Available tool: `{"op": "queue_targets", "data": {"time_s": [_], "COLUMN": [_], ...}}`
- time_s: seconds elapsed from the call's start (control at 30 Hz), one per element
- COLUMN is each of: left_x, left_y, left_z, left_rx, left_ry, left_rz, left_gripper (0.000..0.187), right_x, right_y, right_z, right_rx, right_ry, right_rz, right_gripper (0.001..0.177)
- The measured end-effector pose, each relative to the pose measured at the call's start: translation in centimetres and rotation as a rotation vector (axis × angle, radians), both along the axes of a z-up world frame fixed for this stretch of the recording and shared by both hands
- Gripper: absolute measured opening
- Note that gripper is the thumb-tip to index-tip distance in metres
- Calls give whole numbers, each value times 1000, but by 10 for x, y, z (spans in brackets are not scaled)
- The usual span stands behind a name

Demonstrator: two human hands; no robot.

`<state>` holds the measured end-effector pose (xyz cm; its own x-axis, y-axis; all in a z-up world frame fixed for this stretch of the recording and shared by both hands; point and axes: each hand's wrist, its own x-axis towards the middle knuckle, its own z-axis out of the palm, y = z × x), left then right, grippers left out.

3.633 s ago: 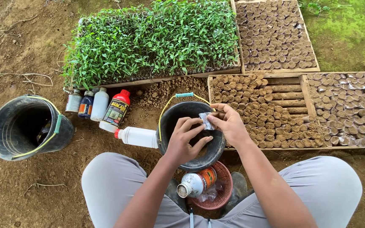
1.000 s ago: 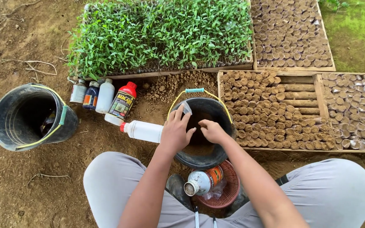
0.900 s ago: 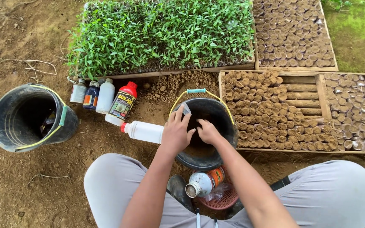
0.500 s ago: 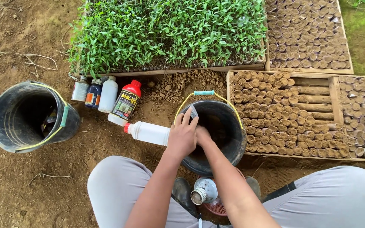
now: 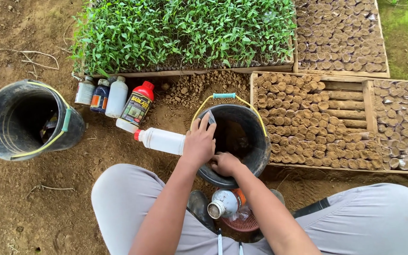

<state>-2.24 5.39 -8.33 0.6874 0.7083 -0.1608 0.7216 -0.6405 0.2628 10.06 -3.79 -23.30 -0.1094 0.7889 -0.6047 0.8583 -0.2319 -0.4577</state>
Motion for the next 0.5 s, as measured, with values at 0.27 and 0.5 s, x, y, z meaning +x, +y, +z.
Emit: {"op": "queue_targets", "data": {"time_s": [0.27,0.5], "left_x": [-7,-12], "left_y": [-17,-26], "left_z": [-7,-12], "left_rx": [-39,-40], "left_ry": [69,78], "left_rz": [-38,-80], "left_gripper": [51,53], "right_x": [39,44], "right_y": [-34,-37], "right_z": [40,95], "right_rx": [133,244], "right_ry": [42,348], "right_rz": [-198,-591], "right_gripper": [36,24]}}
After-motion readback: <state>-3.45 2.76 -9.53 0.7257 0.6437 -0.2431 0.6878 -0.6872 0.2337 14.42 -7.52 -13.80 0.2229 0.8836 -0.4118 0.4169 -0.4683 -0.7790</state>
